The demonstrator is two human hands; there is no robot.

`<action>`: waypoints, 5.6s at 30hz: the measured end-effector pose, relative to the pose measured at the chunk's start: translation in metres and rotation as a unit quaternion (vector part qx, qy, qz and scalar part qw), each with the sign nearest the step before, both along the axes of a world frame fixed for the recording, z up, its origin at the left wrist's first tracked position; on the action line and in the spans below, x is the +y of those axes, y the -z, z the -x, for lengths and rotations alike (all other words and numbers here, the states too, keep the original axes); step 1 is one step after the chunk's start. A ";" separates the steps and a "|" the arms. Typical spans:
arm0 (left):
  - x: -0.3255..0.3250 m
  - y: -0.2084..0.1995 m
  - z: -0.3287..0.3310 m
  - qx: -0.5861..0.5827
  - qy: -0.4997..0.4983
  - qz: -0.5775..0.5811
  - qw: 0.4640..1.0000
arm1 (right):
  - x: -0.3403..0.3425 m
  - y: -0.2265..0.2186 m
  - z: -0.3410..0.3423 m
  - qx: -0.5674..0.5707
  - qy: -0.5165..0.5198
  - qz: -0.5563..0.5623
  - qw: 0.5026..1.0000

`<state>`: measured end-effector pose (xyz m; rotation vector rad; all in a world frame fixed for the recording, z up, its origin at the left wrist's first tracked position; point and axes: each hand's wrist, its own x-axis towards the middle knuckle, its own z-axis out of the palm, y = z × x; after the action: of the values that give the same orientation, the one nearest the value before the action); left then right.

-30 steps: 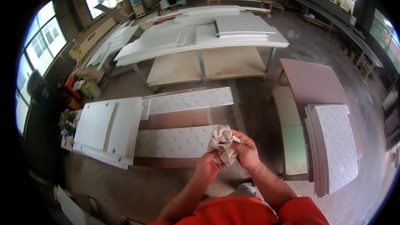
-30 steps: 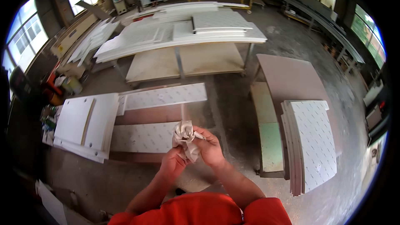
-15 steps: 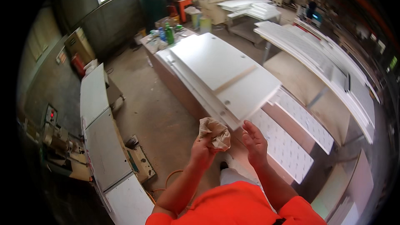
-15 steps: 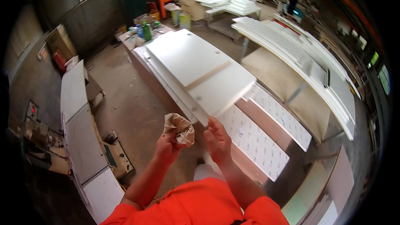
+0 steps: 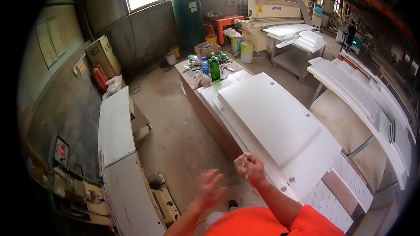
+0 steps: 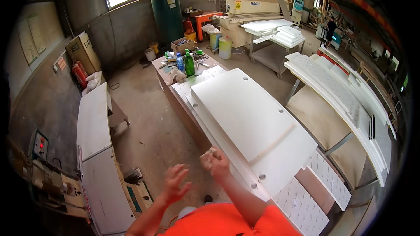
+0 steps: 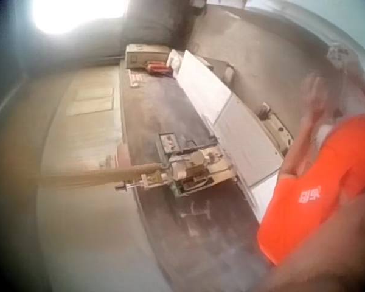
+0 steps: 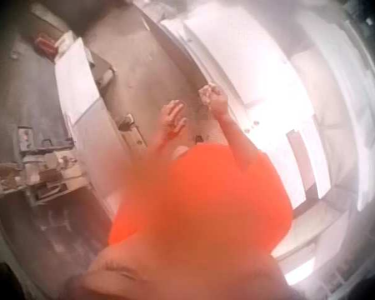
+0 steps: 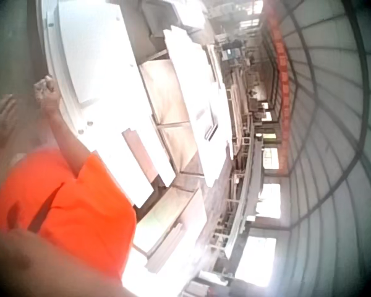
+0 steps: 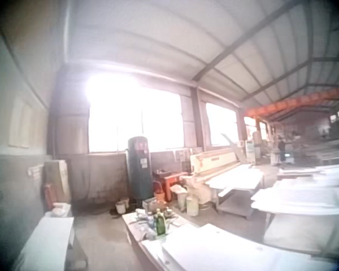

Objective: The person cleans white panels with a cloth, wiping the surfaces and edges before stacking them on a table.

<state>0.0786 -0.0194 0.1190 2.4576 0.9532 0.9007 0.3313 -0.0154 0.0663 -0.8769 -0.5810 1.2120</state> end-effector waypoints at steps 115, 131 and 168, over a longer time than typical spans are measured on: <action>0.995 0.126 -0.284 -0.173 0.068 0.220 0.958 | 0.622 0.040 -0.309 -0.700 0.248 0.426 0.516; 0.919 0.075 -0.242 -0.179 0.069 0.060 0.980 | 0.605 0.017 -0.171 -0.738 0.179 0.380 0.528; 0.750 0.071 -0.312 -0.106 0.486 0.137 0.857 | 0.380 0.072 -0.004 -0.590 0.500 0.542 0.328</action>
<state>0.3909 0.7307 0.0477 2.0900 -0.2668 0.5706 0.3355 0.3646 -0.0056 -2.7752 -0.0144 -0.7539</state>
